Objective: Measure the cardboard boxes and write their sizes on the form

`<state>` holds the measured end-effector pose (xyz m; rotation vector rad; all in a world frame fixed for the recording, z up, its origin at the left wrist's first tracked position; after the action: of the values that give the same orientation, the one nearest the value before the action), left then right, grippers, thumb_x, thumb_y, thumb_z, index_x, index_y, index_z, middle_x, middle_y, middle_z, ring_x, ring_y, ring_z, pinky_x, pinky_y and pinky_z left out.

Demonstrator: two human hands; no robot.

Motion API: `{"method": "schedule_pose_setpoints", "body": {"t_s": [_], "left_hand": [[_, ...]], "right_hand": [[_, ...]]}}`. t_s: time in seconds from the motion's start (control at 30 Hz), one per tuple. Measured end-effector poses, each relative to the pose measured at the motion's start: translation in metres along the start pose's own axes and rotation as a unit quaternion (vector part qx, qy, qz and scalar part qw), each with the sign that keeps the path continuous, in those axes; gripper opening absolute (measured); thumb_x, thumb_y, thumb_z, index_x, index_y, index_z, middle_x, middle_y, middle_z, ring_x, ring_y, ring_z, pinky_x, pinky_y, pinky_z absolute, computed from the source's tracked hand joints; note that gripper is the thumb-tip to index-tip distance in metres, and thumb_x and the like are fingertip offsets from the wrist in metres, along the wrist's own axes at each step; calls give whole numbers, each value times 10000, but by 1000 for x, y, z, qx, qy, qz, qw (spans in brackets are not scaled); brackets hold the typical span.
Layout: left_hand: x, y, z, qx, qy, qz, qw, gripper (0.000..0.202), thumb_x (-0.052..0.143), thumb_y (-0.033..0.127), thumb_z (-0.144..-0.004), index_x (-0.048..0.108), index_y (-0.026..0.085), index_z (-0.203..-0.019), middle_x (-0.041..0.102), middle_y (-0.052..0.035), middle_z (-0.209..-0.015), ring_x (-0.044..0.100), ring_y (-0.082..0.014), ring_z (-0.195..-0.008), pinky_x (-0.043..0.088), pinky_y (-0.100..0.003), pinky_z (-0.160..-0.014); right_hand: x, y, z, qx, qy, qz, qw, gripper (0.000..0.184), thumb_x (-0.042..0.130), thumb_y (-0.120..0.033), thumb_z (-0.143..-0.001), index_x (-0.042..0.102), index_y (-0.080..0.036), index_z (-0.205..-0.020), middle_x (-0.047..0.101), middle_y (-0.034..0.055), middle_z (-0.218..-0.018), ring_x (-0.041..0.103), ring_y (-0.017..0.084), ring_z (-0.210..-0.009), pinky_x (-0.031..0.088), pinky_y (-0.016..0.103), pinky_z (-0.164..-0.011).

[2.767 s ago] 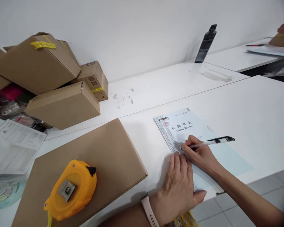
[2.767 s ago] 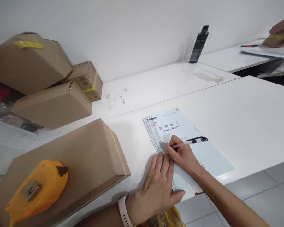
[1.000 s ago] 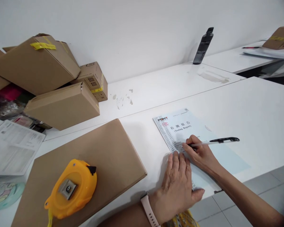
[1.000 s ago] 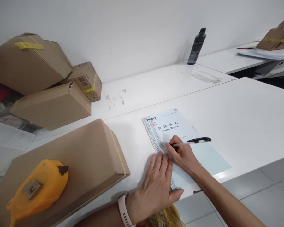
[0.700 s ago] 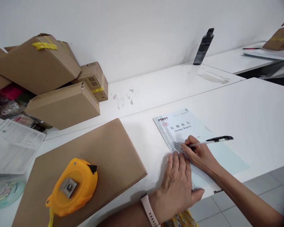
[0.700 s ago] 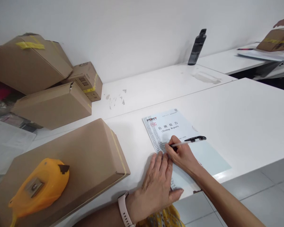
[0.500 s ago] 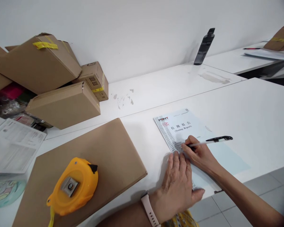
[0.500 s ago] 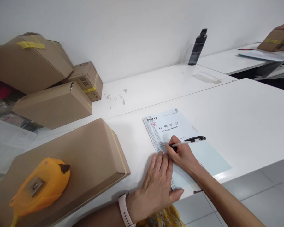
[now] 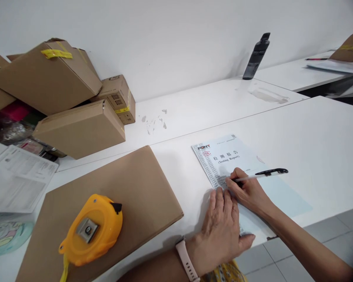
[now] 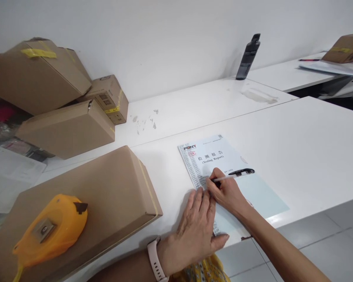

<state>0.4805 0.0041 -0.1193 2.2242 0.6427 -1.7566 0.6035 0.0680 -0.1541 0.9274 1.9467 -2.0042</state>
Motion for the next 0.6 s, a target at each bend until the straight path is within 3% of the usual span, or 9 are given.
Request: {"method": "schedule_pose_setpoints", "body": {"t_s": [0.6], "left_hand": [[-4, 0, 0, -2, 9, -13, 1000, 795, 412, 654, -987, 561, -5, -1406, 604, -218, -1446, 508, -354, -1403, 371, -464, -1185]], "right_hand": [[1, 6, 0, 18, -8, -6, 1000, 237, 558, -355, -922, 462, -254, -729, 411, -68, -573, 369, 123, -514, 303, 281, -492]]}}
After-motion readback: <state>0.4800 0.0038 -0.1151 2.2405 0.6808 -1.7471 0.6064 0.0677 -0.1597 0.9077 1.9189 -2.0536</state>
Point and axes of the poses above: each hand's wrist, its own z-axis away from the middle knuckle, its own x-axis out of the palm, y = z × x, the point moved 10 cm from there along -z, towards the middle knuckle
